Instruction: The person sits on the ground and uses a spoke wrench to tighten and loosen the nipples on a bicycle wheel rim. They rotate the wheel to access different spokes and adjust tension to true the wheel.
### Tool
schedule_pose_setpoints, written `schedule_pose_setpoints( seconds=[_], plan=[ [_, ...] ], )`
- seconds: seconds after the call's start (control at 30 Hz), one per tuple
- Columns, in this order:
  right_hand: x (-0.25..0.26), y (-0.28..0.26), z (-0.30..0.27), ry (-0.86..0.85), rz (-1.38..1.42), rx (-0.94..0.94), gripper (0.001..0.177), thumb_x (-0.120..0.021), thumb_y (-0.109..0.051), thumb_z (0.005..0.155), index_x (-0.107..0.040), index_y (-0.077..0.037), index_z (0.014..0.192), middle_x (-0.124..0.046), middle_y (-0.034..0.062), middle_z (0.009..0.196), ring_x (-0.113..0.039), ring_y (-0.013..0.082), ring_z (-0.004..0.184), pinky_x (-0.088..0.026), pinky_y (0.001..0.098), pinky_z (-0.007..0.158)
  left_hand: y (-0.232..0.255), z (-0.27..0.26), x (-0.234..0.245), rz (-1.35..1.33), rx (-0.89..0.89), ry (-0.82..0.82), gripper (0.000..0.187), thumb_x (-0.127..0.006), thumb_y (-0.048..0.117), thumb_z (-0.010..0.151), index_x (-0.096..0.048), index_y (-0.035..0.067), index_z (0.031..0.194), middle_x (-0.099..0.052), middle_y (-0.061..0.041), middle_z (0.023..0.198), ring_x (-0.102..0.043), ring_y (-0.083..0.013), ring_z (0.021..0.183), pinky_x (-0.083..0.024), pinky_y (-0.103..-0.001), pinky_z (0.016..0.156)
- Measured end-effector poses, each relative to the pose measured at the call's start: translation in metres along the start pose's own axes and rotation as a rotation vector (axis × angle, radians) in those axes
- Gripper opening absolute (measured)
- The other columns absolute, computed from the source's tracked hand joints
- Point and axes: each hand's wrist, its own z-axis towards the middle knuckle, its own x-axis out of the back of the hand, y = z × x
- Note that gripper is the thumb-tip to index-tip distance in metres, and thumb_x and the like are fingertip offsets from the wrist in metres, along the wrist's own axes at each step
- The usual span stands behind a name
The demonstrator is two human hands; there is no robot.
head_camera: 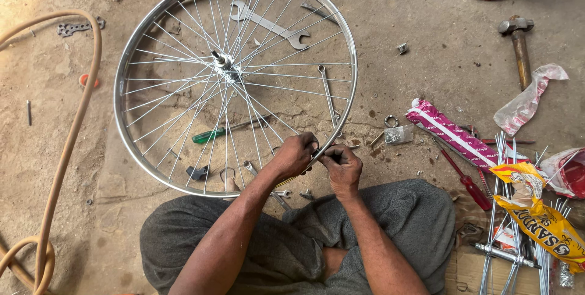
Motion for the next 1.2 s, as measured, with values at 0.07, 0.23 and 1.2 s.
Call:
schedule_pose_setpoints(
  seconds=[0.07, 0.23, 1.2],
  plan=[
    [-0.001, -0.001, 0.002, 0.01, -0.044, 0.056, 0.015, -0.079, -0.001, 0.09, -0.067, -0.005, 0.098, -0.069, 0.0032, 0.098, -0.071, 0.0103, 0.089, -0.066, 0.0257, 0.08, 0.0, -0.001, 0.0, 0.022, -0.013, 0.002, 0.028, -0.044, 0.025, 0.109, -0.061, 0.003, 0.102, -0.066, -0.011, 0.074, -0.064, -0.018, 0.058, -0.057, -0.039, 0.055],
    [0.011, -0.003, 0.013, 0.039, -0.032, -0.21, 0.029, -0.088, -0.01, 0.077, -0.07, -0.007, 0.099, -0.072, 0.0024, 0.09, -0.069, 0.0097, 0.083, -0.063, 0.0264, 0.072, -0.004, -0.002, 0.002, -0.028, -0.024, -0.048, 0.029, -0.047, 0.027, 0.108, -0.06, 0.002, 0.102, -0.065, -0.012, 0.079, -0.063, -0.0191, 0.065, -0.056, -0.04, 0.059],
    [-0.003, -0.007, -0.009, 0.138, -0.282, -0.149, 0.012, -0.081, -0.015, 0.09, -0.078, -0.006, 0.098, -0.065, 0.0023, 0.085, -0.058, 0.0106, 0.07, -0.047, 0.0267, 0.059, -0.007, 0.002, -0.011, -0.058, 0.005, 0.059, 0.025, -0.053, 0.027, 0.104, -0.062, 0.004, 0.099, -0.067, -0.011, 0.074, -0.067, -0.0252, 0.064, -0.055, -0.043, 0.062]
  ],
)
